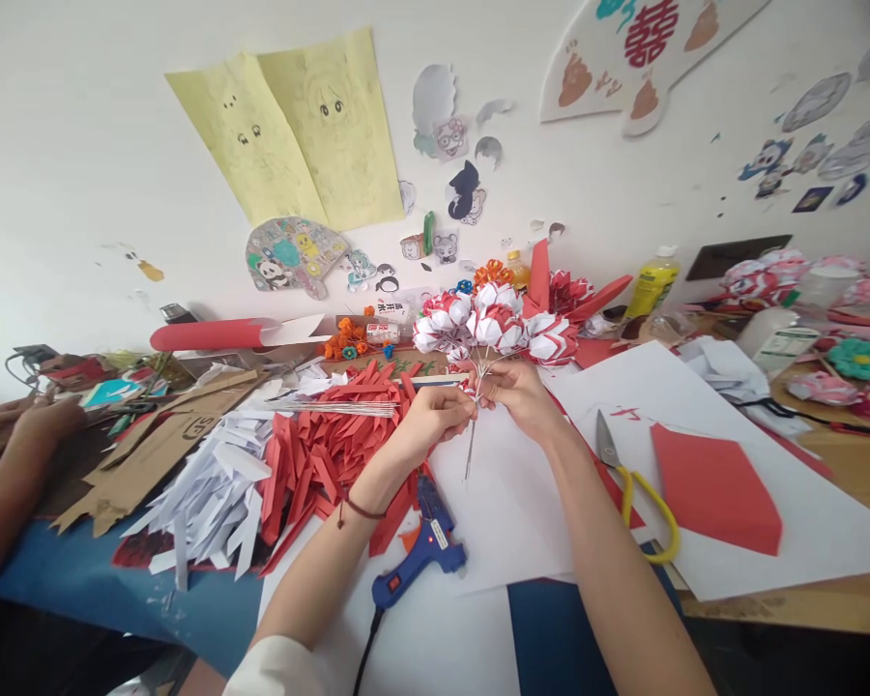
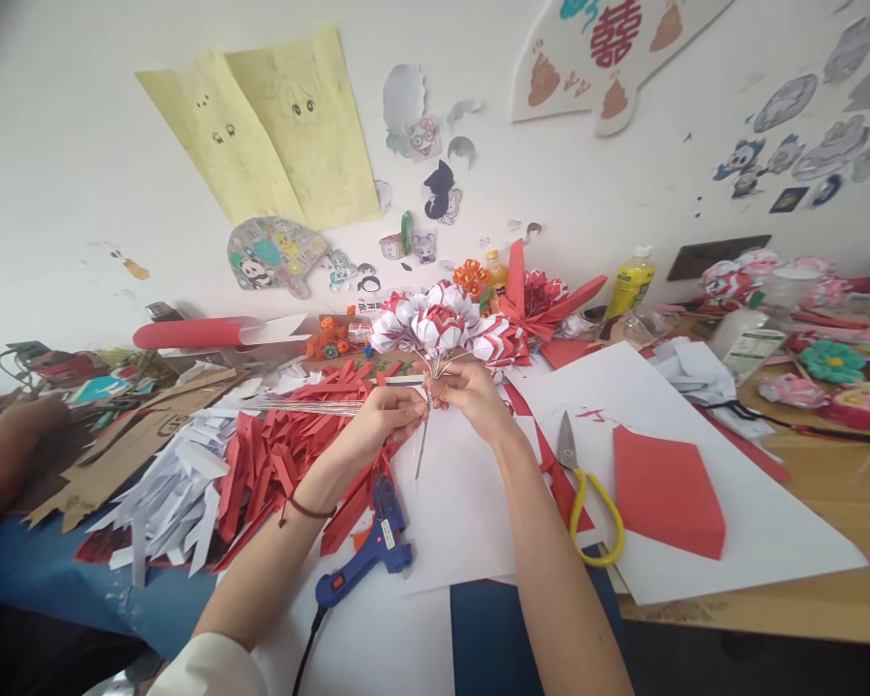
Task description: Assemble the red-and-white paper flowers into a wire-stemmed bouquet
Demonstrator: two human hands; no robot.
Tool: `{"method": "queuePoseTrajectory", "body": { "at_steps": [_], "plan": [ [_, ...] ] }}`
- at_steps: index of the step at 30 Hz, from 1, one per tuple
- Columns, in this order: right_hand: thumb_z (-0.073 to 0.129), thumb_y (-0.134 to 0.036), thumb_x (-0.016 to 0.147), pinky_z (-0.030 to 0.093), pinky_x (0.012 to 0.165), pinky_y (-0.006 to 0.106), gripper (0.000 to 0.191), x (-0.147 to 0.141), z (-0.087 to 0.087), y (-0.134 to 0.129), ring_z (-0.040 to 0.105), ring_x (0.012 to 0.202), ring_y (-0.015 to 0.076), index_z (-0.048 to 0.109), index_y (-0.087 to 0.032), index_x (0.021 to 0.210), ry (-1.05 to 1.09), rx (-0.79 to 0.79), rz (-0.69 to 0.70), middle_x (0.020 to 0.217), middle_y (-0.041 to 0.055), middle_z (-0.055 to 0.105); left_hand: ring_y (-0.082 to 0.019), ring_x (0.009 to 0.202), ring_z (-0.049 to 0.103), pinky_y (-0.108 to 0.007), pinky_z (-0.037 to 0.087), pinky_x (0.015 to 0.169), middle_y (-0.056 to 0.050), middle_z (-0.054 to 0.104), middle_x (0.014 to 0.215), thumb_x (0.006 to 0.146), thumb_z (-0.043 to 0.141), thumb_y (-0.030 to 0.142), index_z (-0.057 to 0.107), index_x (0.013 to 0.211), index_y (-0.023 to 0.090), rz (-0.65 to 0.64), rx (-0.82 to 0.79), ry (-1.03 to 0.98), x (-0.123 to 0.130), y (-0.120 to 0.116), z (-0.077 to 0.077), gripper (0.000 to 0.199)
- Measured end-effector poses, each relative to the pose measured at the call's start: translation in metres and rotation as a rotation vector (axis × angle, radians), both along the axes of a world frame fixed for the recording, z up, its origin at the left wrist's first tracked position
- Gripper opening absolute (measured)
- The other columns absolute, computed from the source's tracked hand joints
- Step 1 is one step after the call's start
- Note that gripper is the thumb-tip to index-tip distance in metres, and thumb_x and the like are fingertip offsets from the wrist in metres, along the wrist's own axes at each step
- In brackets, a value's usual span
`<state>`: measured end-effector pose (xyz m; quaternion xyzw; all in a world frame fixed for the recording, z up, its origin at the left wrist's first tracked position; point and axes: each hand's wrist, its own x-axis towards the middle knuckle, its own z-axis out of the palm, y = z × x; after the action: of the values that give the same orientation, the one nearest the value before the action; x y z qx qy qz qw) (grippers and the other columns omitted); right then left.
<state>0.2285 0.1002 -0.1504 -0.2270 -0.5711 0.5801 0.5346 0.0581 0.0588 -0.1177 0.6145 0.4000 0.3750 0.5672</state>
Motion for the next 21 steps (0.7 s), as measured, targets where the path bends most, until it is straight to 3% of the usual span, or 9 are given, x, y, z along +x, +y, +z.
{"method": "queuePoseTrajectory", "body": {
  "at_steps": [3, 7, 17, 21],
  "plan": [
    [0.082, -0.034, 0.074, 0.039, 0.054, 0.026, 0.025, 0.0007, -0.0024, 0.0020, 0.052, 0.057, 0.0109, 0.077, -0.017, 0.092, 0.000, 0.037, 0.015, 0.086, 0.0040, 0.067, -0.003, 0.041, 0.032, -0.023, 0.015, 0.043, 0.004, 0.048, 0.051, 0.073, 0.073, 0.040, 0.061, 0.071, 0.012, -0.005, -0.029, -0.016, 0.0013, 0.0007, 0.0004, 0.030],
    [0.080, -0.034, 0.077, 0.039, 0.056, 0.027, 0.028, 0.0017, -0.0050, 0.0036, 0.051, 0.057, 0.0127, 0.076, -0.019, 0.100, 0.007, 0.041, 0.031, 0.068, 0.0004, 0.061, -0.003, 0.041, 0.032, -0.022, 0.016, 0.043, 0.005, 0.048, 0.051, 0.073, 0.073, 0.042, 0.061, 0.072, 0.012, -0.011, -0.011, -0.017, 0.0013, 0.0021, -0.0001, 0.032],
    [0.077, -0.034, 0.081, 0.038, 0.059, 0.028, 0.015, 0.0038, -0.0075, 0.0056, 0.047, 0.057, 0.0125, 0.073, -0.019, 0.081, -0.004, 0.022, -0.005, 0.063, -0.0003, 0.057, -0.007, 0.047, 0.045, -0.020, 0.035, 0.053, 0.002, 0.059, 0.057, 0.093, 0.055, 0.042, 0.058, 0.084, 0.015, 0.036, 0.384, 0.284, 0.0006, -0.0023, -0.0051, 0.029],
    [0.076, -0.035, 0.081, 0.037, 0.060, 0.029, 0.020, 0.0032, -0.0081, 0.0060, 0.047, 0.059, 0.0141, 0.076, -0.019, 0.092, -0.028, 0.006, -0.013, 0.063, 0.0003, 0.057, -0.008, 0.047, 0.045, -0.020, 0.035, 0.053, 0.003, 0.059, 0.056, 0.094, 0.053, 0.040, 0.056, 0.080, 0.017, 0.058, 0.398, 0.312, 0.0024, -0.0037, -0.0078, 0.027]
  ]
}}
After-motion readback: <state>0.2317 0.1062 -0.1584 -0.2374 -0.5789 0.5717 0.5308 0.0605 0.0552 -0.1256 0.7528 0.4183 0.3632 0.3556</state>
